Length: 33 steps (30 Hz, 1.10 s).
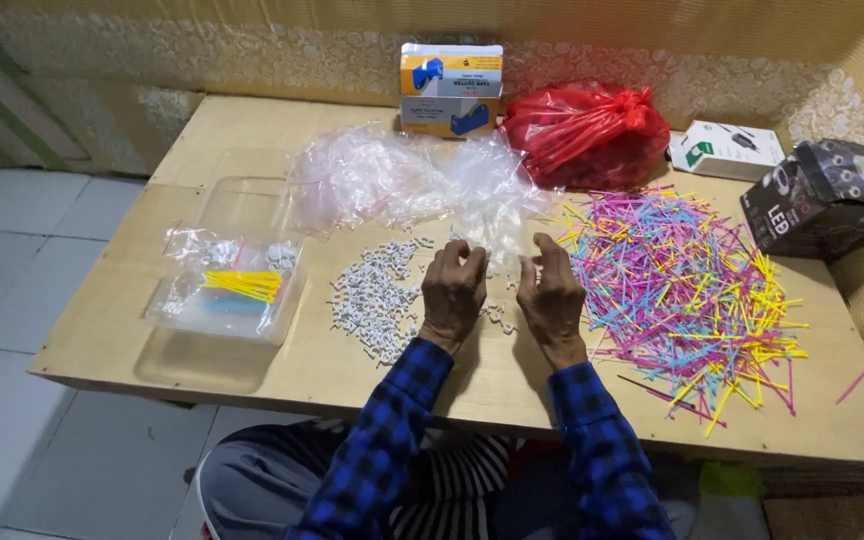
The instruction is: The person picks up colorful plastic sticks and small white electronic components, threading the sticks through the components and placing them into a small yellow plastic bag.
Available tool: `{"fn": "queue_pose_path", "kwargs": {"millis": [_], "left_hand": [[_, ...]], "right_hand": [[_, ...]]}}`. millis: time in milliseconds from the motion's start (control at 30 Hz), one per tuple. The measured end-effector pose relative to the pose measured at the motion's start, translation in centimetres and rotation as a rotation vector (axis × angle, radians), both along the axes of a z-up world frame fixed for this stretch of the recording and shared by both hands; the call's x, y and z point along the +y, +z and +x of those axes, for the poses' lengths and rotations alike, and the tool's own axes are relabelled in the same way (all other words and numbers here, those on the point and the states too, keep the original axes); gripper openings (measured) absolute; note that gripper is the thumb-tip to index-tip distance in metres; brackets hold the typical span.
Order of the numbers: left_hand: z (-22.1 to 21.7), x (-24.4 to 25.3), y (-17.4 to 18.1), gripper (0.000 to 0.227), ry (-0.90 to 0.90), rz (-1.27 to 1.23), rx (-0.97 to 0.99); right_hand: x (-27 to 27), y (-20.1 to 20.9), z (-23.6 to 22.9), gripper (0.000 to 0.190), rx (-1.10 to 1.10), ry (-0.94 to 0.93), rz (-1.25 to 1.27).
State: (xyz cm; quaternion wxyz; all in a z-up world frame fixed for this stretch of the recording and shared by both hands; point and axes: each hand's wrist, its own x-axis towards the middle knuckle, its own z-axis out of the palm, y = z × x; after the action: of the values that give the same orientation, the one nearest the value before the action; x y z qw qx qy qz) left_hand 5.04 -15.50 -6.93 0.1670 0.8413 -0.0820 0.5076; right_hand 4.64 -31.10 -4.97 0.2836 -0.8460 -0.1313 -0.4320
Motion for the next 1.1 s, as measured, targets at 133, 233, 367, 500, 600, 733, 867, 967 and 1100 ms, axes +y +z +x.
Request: {"fn": "queue_pose_path", "kwargs": {"millis": [133,233,367,500,600,733,867,967,1100], "left_hand": [[-1.7,0.0,3.9,0.021,-0.081,-0.026,0.153],[-1.5,-0.1,4.7,0.019,-0.096,0.029,0.261],[-0.1,0.0,4.8,0.013,-0.17,0.148,0.383],[-1.0,0.0,6.9,0.01,-0.236,0.306,0.437],[-1.9,-0.3,8.0,0.009,-0.29,0.299,0.468],[-2.6,-0.6,9.2,0.012,-0.351,0.241,0.524],[-2.9,-0.7,10.1,0.009,-0.424,0.121,0.678],[-3.6,-0.9,11.3,0.015,-0.479,0.06,0.69],[-5.6,-1.3,13.8,0.042,-0.618,-0.049,0.579]], "right_hand": [[0.1,3.5,-1.8,0.026,-0.22,0.026,-0.177],[-1.2,3.1,-1.6,0.014,-0.277,0.07,-0.277],[-3.3,3.8,-1.6,0.018,-0.22,0.055,-0.467],[-5.8,5.0,-1.8,0.02,0.066,0.197,-0.425],[-6.4,9.3,-4.1,0.023,0.221,0.391,-0.32],[-7.6,9.7,-4.4,0.028,0.308,0.54,-0.332],[-8.1,10.1,-5.2,0.02,0.288,0.433,-0.479],[-8.7,9.4,-5.2,0.011,0.277,0.398,-0.463],[-8.9,9.5,-5.6,0.005,0.297,0.337,-0.398]]}}
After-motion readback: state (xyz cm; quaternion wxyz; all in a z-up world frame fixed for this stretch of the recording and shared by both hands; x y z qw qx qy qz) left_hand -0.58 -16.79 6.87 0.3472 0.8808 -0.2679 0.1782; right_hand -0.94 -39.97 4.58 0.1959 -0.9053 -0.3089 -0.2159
